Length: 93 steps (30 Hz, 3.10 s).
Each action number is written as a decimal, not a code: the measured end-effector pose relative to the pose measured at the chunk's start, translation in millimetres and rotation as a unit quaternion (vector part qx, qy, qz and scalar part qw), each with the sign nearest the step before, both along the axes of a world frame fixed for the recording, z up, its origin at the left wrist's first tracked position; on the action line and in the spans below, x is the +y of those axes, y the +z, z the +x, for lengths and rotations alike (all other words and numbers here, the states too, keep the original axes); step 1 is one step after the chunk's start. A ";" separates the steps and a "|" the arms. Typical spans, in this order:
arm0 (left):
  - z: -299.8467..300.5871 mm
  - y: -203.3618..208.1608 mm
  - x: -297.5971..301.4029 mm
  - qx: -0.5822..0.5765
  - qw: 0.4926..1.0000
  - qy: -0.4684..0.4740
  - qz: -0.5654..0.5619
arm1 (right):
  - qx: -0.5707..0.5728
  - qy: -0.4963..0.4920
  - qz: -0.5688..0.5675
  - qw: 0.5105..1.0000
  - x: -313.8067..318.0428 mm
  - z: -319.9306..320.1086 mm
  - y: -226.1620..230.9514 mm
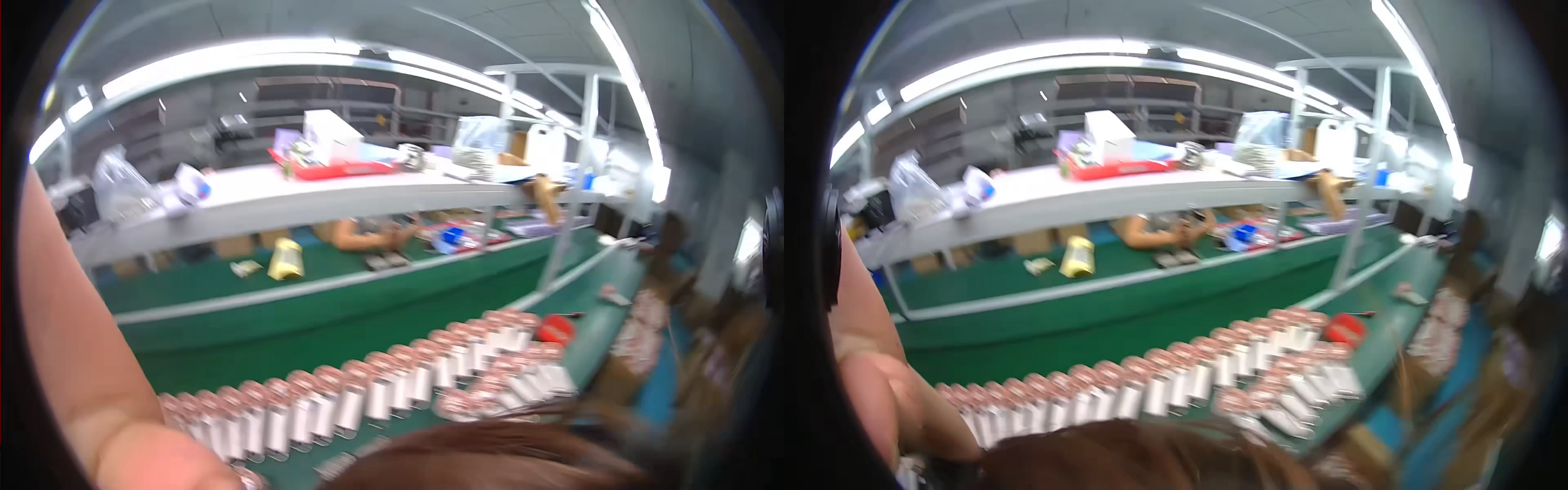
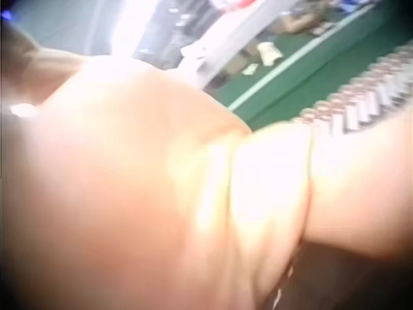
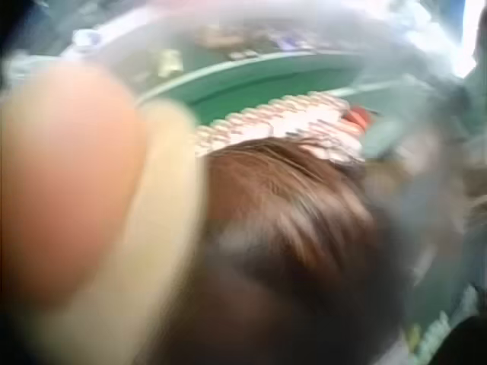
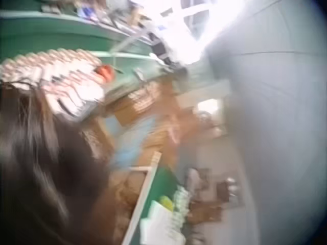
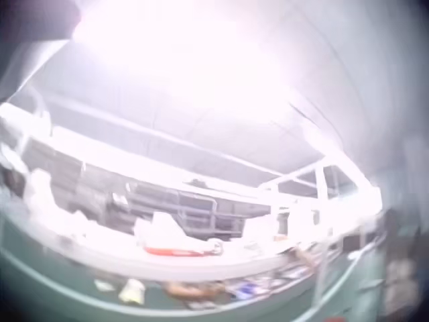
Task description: Assembling handheld fans by driving screws into the housing with an electric screwdriver.
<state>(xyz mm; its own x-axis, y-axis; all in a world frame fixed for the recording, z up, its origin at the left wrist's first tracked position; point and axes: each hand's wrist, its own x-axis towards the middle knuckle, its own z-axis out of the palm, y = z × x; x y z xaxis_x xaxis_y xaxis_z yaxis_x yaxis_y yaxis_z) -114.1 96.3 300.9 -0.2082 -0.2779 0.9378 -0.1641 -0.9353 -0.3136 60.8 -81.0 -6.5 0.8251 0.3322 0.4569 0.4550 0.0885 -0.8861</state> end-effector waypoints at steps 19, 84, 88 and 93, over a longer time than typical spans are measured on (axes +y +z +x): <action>-43.2 -66.2 29.7 0.130 0.986 0.011 -0.101 | 0.042 0.126 -0.017 0.991 17.6 -7.3 8.9; -33.1 -125.6 -122.8 0.290 0.685 -0.614 -0.264 | -0.001 0.112 -0.003 0.994 10.1 -3.5 -8.9; -53.8 -159.2 -122.6 0.348 0.688 -0.486 -0.412 | -0.066 0.038 0.039 0.996 22.2 9.0 -40.4; -102.4 -233.4 -125.9 0.319 0.647 -0.136 -0.679 | -0.050 0.118 0.085 0.988 21.5 -1.9 -17.2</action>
